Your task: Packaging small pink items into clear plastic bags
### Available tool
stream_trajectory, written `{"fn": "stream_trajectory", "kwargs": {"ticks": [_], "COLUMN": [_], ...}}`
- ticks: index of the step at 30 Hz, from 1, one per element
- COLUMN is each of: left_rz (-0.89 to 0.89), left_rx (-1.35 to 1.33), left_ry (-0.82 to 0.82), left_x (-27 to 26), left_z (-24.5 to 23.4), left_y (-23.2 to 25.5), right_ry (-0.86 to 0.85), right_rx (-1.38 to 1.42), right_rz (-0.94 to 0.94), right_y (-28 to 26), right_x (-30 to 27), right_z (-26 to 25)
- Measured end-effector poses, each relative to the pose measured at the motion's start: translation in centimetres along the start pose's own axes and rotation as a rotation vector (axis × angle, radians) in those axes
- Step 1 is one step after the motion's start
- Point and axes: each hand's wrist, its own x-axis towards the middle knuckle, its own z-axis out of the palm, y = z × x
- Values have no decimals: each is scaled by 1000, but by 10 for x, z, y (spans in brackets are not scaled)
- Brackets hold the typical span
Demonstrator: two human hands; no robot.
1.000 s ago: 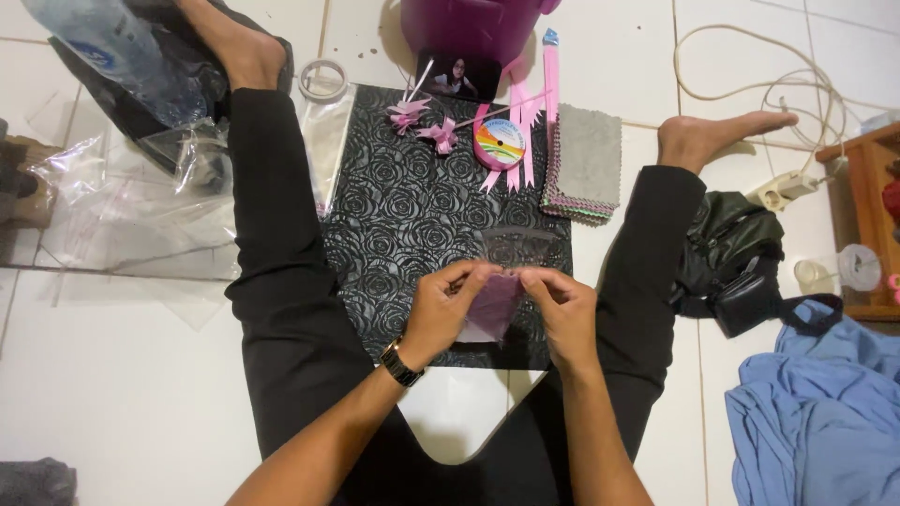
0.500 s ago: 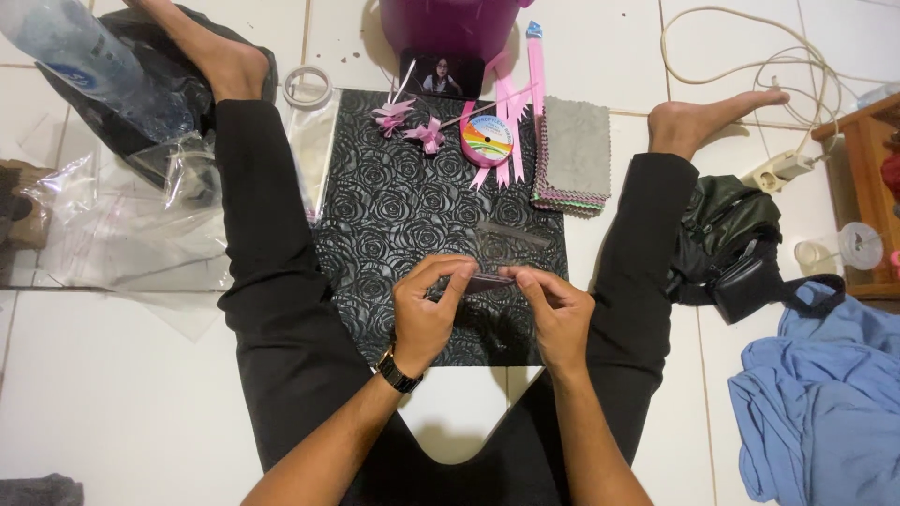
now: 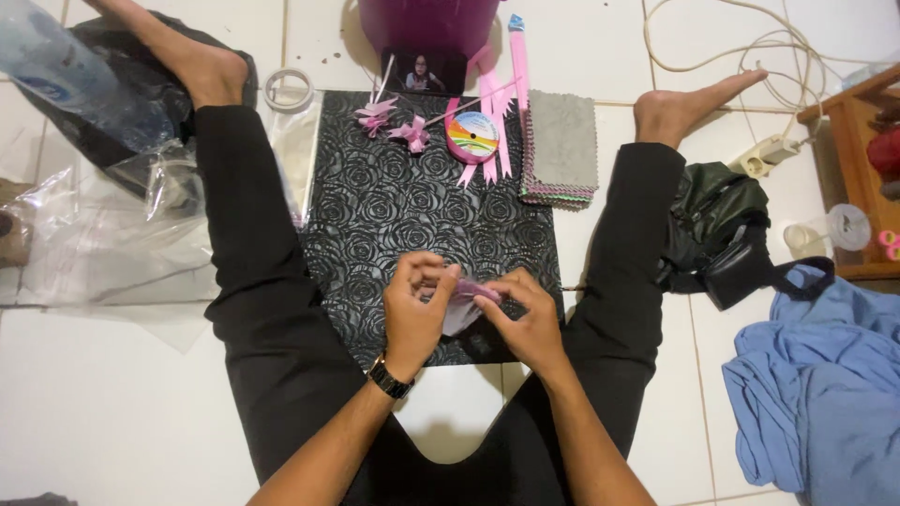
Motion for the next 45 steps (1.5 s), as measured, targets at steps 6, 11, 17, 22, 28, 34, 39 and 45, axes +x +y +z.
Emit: {"fn": "stream_trajectory", "kwargs": {"ticks": [6,11,17,22,28,34,39,45], "left_rz": [25,-174,42,127,124,81,107,86], "left_rx": [68,58,653,892,886,919,884,821], "left_ry": [-376,-336,-604,-744,-752,-765,-762,-761], "left_x": [10,8,-8,-14,-15,-19,-19,-15], "left_z": [-5,14,7,7,5,6,3,-1], "left_y": [-16,-44,-91,-123,-120,-127,-128,-128], "right_ry": [11,219,268,164,268,392,163,123], "right_rx": [382,533,-7,-350,-510,-486,-573,-549], "right_rz": [254,608,635,663,475,41,139,236], "right_y": [-2,55,186,253,231,188,209,236], "right_x": [2,17,66,74,68,110,148,164], "right_z": [-9,-5,-47,-49,-44,-37,-37,-44]}}
